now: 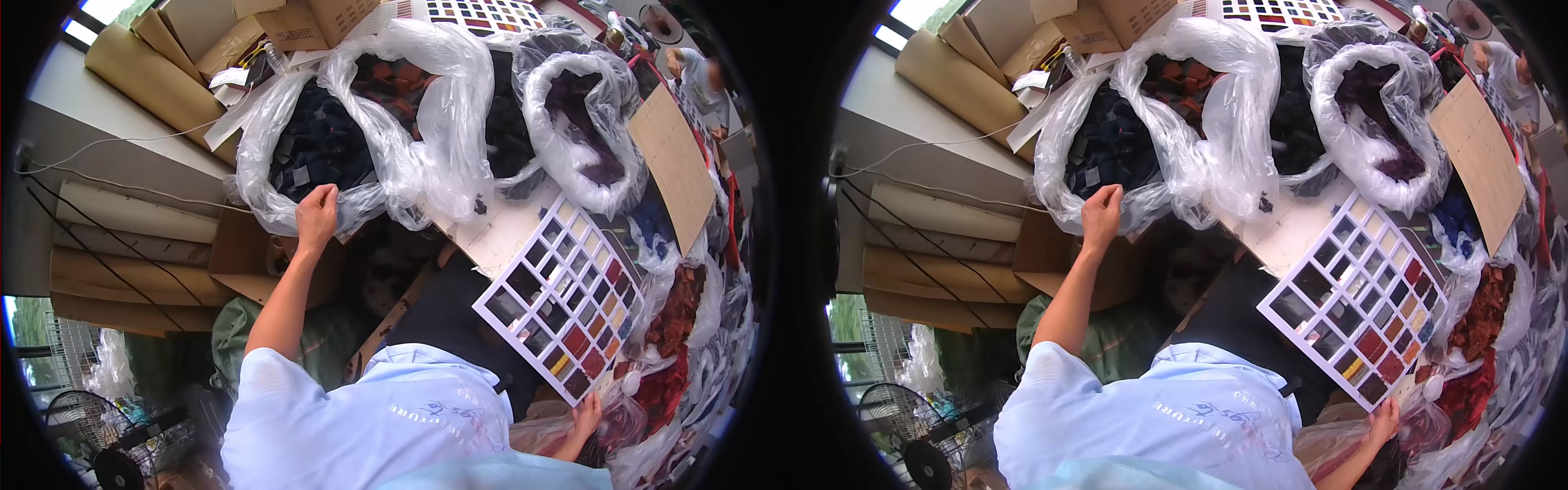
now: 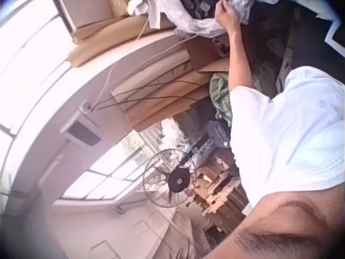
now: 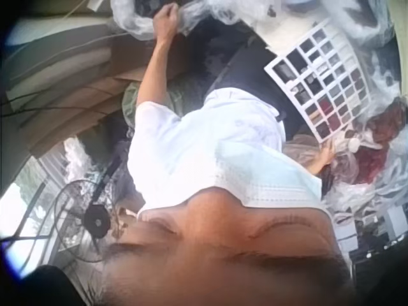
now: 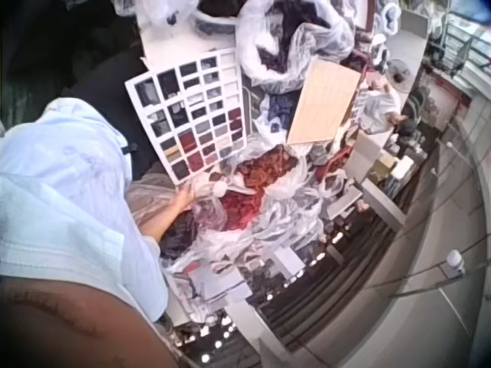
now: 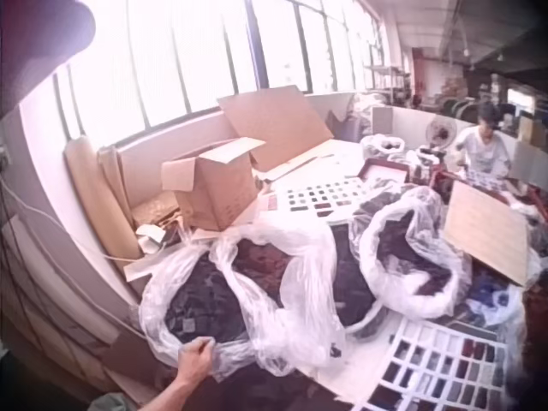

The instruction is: Sorting and organizing various fabric swatches onto a sample board.

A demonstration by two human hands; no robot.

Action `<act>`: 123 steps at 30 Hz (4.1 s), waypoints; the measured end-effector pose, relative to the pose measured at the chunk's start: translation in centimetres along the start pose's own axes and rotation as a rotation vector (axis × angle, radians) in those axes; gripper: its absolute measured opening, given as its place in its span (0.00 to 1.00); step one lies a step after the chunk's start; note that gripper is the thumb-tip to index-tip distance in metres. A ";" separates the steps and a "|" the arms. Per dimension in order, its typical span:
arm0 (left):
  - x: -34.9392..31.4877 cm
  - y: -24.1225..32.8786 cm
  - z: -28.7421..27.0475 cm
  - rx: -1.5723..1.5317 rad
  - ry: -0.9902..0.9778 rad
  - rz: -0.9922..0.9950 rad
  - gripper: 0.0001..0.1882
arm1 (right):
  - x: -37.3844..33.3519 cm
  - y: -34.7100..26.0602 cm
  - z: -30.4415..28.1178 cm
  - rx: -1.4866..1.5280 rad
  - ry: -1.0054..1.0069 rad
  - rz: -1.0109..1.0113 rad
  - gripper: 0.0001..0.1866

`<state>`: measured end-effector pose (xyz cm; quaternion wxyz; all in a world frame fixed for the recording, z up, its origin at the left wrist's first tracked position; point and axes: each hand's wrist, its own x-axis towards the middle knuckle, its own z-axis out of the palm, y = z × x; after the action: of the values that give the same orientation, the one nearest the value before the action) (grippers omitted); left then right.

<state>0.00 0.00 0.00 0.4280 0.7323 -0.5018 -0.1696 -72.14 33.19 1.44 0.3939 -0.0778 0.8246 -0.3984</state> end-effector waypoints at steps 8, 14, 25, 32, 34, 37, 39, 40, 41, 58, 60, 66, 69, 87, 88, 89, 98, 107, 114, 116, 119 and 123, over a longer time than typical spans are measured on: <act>10.6 -2.6 4.5 0.377 0.063 0.093 0.20 | 0.3 -6.8 6.5 -0.163 0.190 -0.389 0.20; 10.7 -2.3 3.9 0.416 0.001 0.219 0.14 | -3.2 -11.6 13.7 -0.241 0.064 -0.504 0.18; 11.8 -1.7 3.1 0.741 -0.014 0.567 0.04 | -3.8 -16.4 21.6 -0.503 -0.108 -0.714 0.16; 11.3 -1.5 2.2 0.820 -0.040 0.774 0.04 | -4.1 -14.7 22.2 -0.410 -0.192 -0.719 0.15; 11.5 -1.3 2.1 0.814 -0.006 0.843 0.04 | -4.4 -14.7 22.3 -0.404 -0.207 -0.727 0.15; 11.6 -1.7 2.1 0.795 0.017 0.875 0.04 | -5.4 -15.3 22.7 -0.476 -0.197 -0.766 0.14; 12.0 -2.0 2.1 0.829 -0.069 0.883 0.04 | -6.0 -15.5 22.7 -0.441 -0.216 -0.747 0.14; 12.1 -2.0 2.1 0.826 -0.070 0.883 0.04 | -6.0 -15.3 22.5 -0.430 -0.216 -0.747 0.14; 12.2 -2.0 2.0 0.834 -0.098 0.890 0.04 | -5.9 -15.0 22.3 -0.432 -0.215 -0.747 0.14; 11.7 0.2 -1.0 0.191 -0.503 0.067 0.12 | -7.5 -15.2 23.5 -0.515 -0.171 -0.819 0.13; 12.8 1.8 -0.5 0.038 -0.318 0.321 0.18 | -7.5 -15.6 24.1 -0.516 -0.181 -0.826 0.13; 20.4 8.2 5.3 0.332 -0.297 0.281 0.14 | -8.4 -17.4 26.6 -0.510 -0.247 -0.840 0.12; 24.3 9.1 9.0 0.487 -0.351 0.186 0.18 | -9.0 -17.7 27.8 -0.461 -0.263 -0.835 0.11; 16.4 16.4 7.4 -0.475 -0.711 0.008 0.12 | -9.2 -18.6 29.7 -0.290 -0.344 -0.926 0.11; 13.8 17.7 7.0 -0.511 -0.823 -0.051 0.12 | -9.1 -18.9 30.9 -0.231 -0.383 -0.957 0.12; 11.2 19.0 7.1 -0.551 -0.941 -0.109 0.12 | -8.7 -19.1 32.2 -0.177 -0.413 -0.990 0.13; -5.2 23.5 17.2 -0.425 -1.597 -0.115 0.11 | -7.1 -18.7 31.4 -0.062 -0.863 -0.609 0.12; -6.3 30.5 29.1 -0.068 -1.291 0.409 0.21 | 4.4 -18.2 25.3 0.139 -0.167 -0.683 0.12; -6.7 34.0 36.7 0.046 -1.233 0.878 0.24 | 9.2 -22.4 27.2 -0.233 0.020 -0.611 0.11; -7.0 34.3 37.5 0.069 -1.243 0.928 0.23 | 9.7 -22.5 27.4 -0.297 0.055 -0.601 0.11; -7.3 34.5 37.6 0.120 -1.254 0.981 0.19 | 9.8 -22.0 28.0 -0.375 0.147 -0.660 0.12; -7.7 33.0 36.7 0.072 -1.057 1.163 0.20 | 8.3 -23.3 27.2 -0.531 0.116 -0.738 0.13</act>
<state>-47.69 -14.29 3.80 0.1287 0.1875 -0.9468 -0.2277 -62.72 -2.29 3.13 0.1455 -0.4423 0.8360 -0.2905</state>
